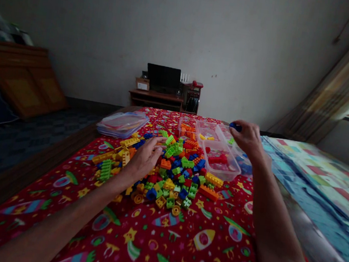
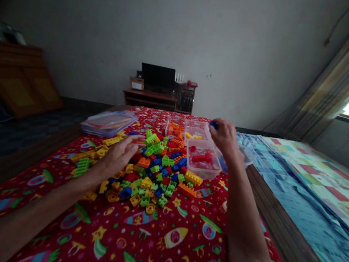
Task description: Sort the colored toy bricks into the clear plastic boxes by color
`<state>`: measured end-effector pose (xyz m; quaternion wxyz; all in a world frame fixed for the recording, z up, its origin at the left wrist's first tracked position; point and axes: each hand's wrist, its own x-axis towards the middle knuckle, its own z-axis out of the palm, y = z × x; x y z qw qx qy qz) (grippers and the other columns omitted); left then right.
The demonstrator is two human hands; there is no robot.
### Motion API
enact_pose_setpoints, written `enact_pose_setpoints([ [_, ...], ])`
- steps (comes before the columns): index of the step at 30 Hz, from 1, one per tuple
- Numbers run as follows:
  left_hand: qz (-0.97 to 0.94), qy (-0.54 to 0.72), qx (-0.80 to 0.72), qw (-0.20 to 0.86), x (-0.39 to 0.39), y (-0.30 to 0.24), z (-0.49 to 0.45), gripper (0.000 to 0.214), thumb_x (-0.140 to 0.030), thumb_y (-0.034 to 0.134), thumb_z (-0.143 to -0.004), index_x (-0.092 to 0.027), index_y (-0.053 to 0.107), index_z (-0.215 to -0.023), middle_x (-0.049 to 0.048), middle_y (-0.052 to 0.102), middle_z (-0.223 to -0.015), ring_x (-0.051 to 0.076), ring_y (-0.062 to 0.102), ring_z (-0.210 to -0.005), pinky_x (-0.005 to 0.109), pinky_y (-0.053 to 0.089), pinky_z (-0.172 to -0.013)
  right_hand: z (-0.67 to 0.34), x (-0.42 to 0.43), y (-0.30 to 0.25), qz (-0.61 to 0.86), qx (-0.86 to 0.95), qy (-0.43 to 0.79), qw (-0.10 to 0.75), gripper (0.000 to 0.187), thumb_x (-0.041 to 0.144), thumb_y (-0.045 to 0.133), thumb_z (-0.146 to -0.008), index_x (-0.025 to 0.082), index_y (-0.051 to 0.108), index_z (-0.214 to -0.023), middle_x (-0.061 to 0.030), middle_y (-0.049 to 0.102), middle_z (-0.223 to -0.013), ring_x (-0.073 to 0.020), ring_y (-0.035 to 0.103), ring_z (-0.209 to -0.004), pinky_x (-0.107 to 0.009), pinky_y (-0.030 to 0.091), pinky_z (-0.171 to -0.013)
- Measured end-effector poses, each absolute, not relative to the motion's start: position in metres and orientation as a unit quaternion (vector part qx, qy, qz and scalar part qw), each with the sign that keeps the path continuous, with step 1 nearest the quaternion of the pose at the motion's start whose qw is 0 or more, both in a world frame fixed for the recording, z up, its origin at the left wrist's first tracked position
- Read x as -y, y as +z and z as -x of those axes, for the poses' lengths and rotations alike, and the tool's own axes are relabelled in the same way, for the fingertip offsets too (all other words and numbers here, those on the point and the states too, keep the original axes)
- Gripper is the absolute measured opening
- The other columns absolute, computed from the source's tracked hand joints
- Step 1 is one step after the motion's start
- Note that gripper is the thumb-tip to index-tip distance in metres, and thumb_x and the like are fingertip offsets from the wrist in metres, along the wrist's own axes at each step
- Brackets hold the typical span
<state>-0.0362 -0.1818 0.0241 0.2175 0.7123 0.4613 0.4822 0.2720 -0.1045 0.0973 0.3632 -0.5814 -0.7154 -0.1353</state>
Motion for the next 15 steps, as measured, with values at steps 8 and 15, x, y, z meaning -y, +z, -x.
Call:
enact_pose_setpoints([
  [8, -0.811, 0.391, -0.43, 0.072, 0.189, 0.025, 0.028, 0.028, -0.022, 0.041, -0.089, -0.016, 0.065, -0.102, 0.0121, 0.059, -0.117, 0.024, 0.058, -0.111, 0.041, 0.048, -0.097, -0.357, 0.087, 0.084, 0.751, 0.637, -0.076, 0.161, 0.03, 0.022, 0.055, -0.078, 0.01, 0.073, -0.099, -0.0172, 0.071, -0.093, -0.026, 0.065, -0.085, -0.032, 0.045, -0.07],
  [15, -0.869, 0.333, -0.366, 0.011, 0.196, 0.035, 0.03, 0.031, -0.021, 0.037, -0.094, -0.016, 0.064, -0.107, 0.0109, 0.061, -0.12, 0.021, 0.058, -0.114, 0.035, 0.047, -0.099, -0.33, 0.094, 0.096, 0.71, 0.637, -0.141, 0.266, 0.033, 0.029, 0.048, -0.084, 0.015, 0.073, -0.099, -0.0154, 0.071, -0.098, -0.0261, 0.064, -0.091, -0.034, 0.045, -0.075],
])
